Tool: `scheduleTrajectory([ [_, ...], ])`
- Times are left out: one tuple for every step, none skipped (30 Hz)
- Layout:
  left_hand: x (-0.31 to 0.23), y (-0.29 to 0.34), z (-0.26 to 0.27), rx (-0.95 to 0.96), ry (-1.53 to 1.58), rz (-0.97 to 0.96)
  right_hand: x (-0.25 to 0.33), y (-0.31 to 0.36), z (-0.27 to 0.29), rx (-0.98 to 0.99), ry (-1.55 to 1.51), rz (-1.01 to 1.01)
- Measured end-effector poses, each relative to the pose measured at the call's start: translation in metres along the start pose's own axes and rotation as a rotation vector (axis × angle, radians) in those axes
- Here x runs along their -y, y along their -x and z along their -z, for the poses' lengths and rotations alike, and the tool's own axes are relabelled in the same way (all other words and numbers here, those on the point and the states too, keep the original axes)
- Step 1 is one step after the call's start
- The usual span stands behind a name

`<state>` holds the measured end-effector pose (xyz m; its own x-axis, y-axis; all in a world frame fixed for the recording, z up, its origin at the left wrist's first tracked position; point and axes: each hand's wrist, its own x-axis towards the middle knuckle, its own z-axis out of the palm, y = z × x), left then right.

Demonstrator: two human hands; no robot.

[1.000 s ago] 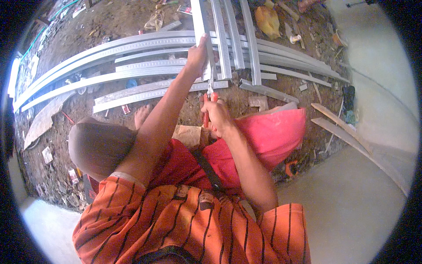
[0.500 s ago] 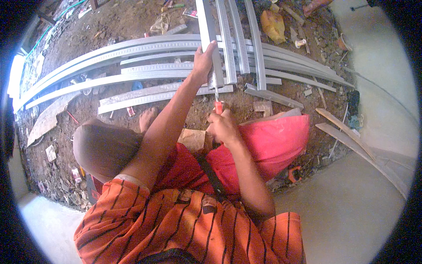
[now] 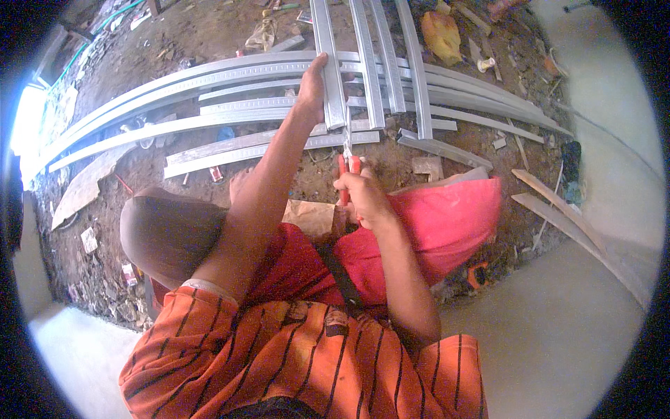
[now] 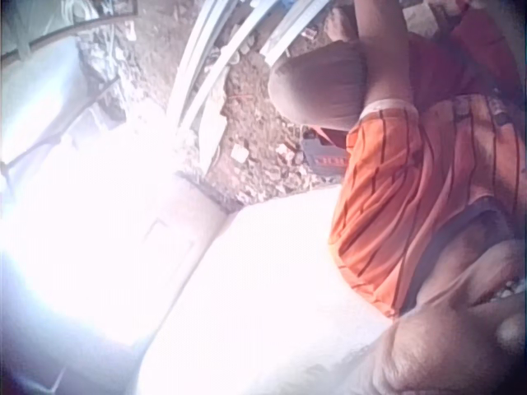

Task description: The person sits on the floor and uses red-handled tin snips to cut long silver metal strips into shorter pieces. They repeatedly pick up a strip, cut it, and place the resulting pieces on a growing pile on the ground.

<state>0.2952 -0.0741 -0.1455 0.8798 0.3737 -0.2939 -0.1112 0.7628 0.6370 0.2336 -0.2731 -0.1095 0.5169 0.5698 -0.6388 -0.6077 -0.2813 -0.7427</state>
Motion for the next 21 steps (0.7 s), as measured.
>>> scheduleTrajectory([
  [-0.004, 0.004, -0.002, -0.018, -0.018, -0.006, 0.003, 0.002, -0.003, 0.036, -0.091, -0.051],
  [-0.004, 0.003, 0.002, 0.011, 0.043, -0.014, 0.009, 0.007, -0.009, 0.112, -0.195, -0.027],
  [-0.004, 0.002, 0.006, 0.040, 0.104, -0.022, 0.011, 0.008, -0.013, 0.117, -0.209, -0.027],
  [-0.006, 0.003, 0.007, 0.070, 0.164, -0.028, 0.013, 0.009, -0.016, 0.120, -0.224, -0.026],
  [-0.008, 0.004, 0.008, 0.077, 0.180, -0.019, 0.013, 0.009, -0.018, 0.123, -0.240, -0.025],
  [-0.009, 0.005, 0.008, 0.083, 0.197, -0.010, 0.012, 0.007, -0.016, 0.081, -0.069, 0.031],
  [-0.010, 0.006, 0.008, 0.090, 0.216, -0.001, 0.010, 0.003, -0.012, 0.038, 0.105, 0.085],
  [-0.011, 0.005, 0.010, 0.089, 0.135, -0.014, 0.009, 0.002, -0.010, -0.005, 0.278, 0.139],
  [-0.010, 0.005, 0.009, 0.081, 0.122, -0.019, 0.009, 0.002, -0.009, -0.031, 0.319, 0.145],
  [-0.009, 0.006, 0.008, 0.073, 0.111, -0.024, 0.013, 0.004, -0.010, -0.056, 0.362, 0.150],
  [-0.010, 0.007, 0.006, 0.064, 0.099, -0.030, 0.015, 0.005, -0.010, -0.081, 0.405, 0.155],
  [-0.010, 0.008, 0.005, 0.057, 0.104, -0.025, 0.014, 0.003, -0.009, -0.059, 0.378, 0.159],
  [-0.010, 0.007, 0.003, 0.053, 0.108, -0.018, 0.012, 0.001, -0.007, -0.040, 0.351, 0.165],
  [-0.011, 0.007, 0.002, 0.048, 0.112, -0.012, 0.011, 0.000, -0.006, -0.021, 0.324, 0.171],
  [-0.011, 0.007, 0.000, 0.046, 0.119, -0.008, 0.011, 0.001, -0.007, -0.035, 0.321, 0.165],
  [-0.010, 0.007, 0.000, 0.042, 0.126, -0.003, 0.012, 0.001, -0.008, -0.048, 0.319, 0.157],
  [-0.010, 0.007, 0.000, 0.038, 0.134, 0.002, 0.013, 0.003, -0.010, -0.061, 0.316, 0.149],
  [-0.010, 0.007, 0.000, 0.035, 0.129, -0.006, 0.018, 0.006, -0.012, -0.065, 0.352, 0.126],
  [-0.010, 0.007, 0.001, 0.031, 0.125, -0.017, 0.027, 0.011, -0.017, -0.066, 0.389, 0.104],
  [-0.010, 0.007, 0.002, 0.026, 0.121, -0.028, 0.031, 0.012, -0.019, -0.067, 0.427, 0.081],
  [-0.011, 0.007, 0.004, 0.016, 0.113, -0.021, 0.029, 0.010, -0.018, -0.074, 0.484, 0.123],
])
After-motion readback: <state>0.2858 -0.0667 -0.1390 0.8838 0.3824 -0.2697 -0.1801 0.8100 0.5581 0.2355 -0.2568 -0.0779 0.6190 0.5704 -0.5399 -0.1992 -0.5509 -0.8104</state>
